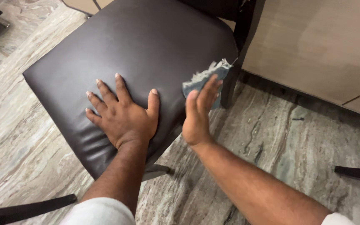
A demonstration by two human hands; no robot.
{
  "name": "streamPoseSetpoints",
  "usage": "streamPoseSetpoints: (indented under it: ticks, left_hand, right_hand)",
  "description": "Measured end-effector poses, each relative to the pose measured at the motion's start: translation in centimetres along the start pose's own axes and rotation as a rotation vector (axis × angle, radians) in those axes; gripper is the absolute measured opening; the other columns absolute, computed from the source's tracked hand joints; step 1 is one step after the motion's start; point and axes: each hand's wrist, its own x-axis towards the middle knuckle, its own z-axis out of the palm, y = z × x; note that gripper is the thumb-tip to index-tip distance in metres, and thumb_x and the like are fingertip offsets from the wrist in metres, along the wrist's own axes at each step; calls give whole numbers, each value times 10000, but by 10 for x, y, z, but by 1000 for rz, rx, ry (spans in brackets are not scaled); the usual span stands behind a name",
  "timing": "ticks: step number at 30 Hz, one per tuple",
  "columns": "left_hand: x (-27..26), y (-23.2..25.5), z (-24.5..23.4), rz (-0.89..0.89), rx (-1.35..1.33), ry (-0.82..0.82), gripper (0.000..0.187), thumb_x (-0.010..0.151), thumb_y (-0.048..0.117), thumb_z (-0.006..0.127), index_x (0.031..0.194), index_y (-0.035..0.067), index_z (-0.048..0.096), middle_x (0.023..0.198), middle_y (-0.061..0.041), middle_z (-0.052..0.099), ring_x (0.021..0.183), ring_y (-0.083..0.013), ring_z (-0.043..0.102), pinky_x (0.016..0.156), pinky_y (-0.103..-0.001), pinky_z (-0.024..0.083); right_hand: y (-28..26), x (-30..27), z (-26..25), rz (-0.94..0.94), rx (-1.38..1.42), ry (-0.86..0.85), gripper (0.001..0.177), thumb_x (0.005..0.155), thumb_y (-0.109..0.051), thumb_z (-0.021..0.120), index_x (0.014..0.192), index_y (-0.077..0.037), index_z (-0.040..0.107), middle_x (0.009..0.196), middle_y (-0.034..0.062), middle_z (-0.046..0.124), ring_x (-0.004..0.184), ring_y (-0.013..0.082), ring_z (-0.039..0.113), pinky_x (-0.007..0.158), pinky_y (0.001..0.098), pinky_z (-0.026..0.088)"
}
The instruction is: The person wipes the seat and backrest of a dark brown leather chair using a blue cloth. They systematically clean the seat surface, the backrest, and the side edges of the chair. The person then moves to a second chair and repeats the wiping process on its seat and backrest.
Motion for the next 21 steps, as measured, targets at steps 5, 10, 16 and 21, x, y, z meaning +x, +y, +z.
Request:
streamPoseSetpoints:
  ticks: [5, 10, 16, 21]
  left_hand:
    - [1, 1, 1, -7, 11, -16, 928, 865, 732, 494, 1583, 174, 308, 1636, -248, 192, 1499, -488, 98, 1156, -669, 72]
    - [1, 0, 1, 1, 12, -21, 930, 866, 736, 489, 1585, 177, 300, 1633, -257, 185, 1496, -494, 92, 1154, -671, 68]
    - [1, 2, 0, -8, 18, -34, 933, 867, 734, 491, 1587, 176, 294, 1635, -253, 178, 1502, -493, 84, 1155, -674, 68]
    - [1, 2, 0, -10, 1, -17, 935, 860, 730, 500, 1584, 173, 301, 1636, -251, 182, 1499, -490, 92, 1155, -671, 72]
  right_hand:
    - [0, 9, -9, -5, -79, -19, 1029, 920, -820, 146, 1647, -160, -161, 1726, 141, -269, 1566, 369, -247, 1235, 596, -70]
    - [18, 76, -68, -41, 518, -277, 1089, 949, -822, 298, 1665, -109, -108, 1764, 206, -106, 1624, 381, -61, 1291, 534, 70]
    - [46, 53, -46, 67, 241, -114, 1104, 950, -809, 270, 1618, -56, -183, 1715, 218, -176, 1588, 343, -118, 1262, 462, 16]
    - [39, -37, 13, -65, 3, -104, 1123, 1010, -692, 365, 1544, 34, -305, 1655, 287, -349, 1568, 383, -264, 1281, 454, -78]
